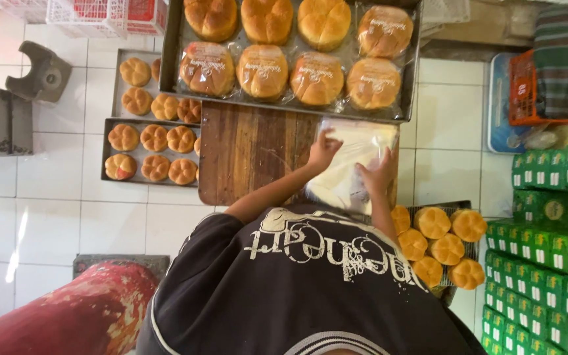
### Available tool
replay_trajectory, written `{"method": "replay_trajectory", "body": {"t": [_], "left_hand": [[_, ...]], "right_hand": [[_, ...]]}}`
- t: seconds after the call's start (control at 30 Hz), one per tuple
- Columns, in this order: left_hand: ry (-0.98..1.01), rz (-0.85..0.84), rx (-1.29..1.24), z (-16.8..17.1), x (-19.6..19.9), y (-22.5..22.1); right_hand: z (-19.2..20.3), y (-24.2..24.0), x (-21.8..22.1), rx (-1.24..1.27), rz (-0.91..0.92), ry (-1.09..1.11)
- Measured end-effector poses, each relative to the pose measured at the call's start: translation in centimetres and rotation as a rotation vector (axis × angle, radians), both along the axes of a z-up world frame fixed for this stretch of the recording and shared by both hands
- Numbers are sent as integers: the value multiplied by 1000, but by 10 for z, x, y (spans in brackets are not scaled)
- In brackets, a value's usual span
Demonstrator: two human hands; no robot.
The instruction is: The person packages bread by picking up baked buns from a tray and placing them into individual plastic bags by hand.
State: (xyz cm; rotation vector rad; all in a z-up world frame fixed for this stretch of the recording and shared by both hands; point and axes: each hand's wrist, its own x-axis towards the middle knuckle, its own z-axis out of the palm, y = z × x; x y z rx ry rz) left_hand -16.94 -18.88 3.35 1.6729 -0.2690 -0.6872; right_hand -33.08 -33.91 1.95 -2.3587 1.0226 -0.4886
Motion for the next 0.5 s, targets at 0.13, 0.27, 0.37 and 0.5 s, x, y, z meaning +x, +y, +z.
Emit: {"method": "replay_trajectory", "body": {"t": [0.13,0.27,0.37,0.5], "left_hand": [[307,107,65,-5,27,0],[267,-360,327,-28,36,14],[-27,-678,399,-24,21,19],[-52,-692,410,-4,-2,13]], "right_hand": [[12,0,-2,141,11,-70],[33,11,1,126,30,35],[43,17,1,82,16,169],[47,28,1,14,49,210]]}}
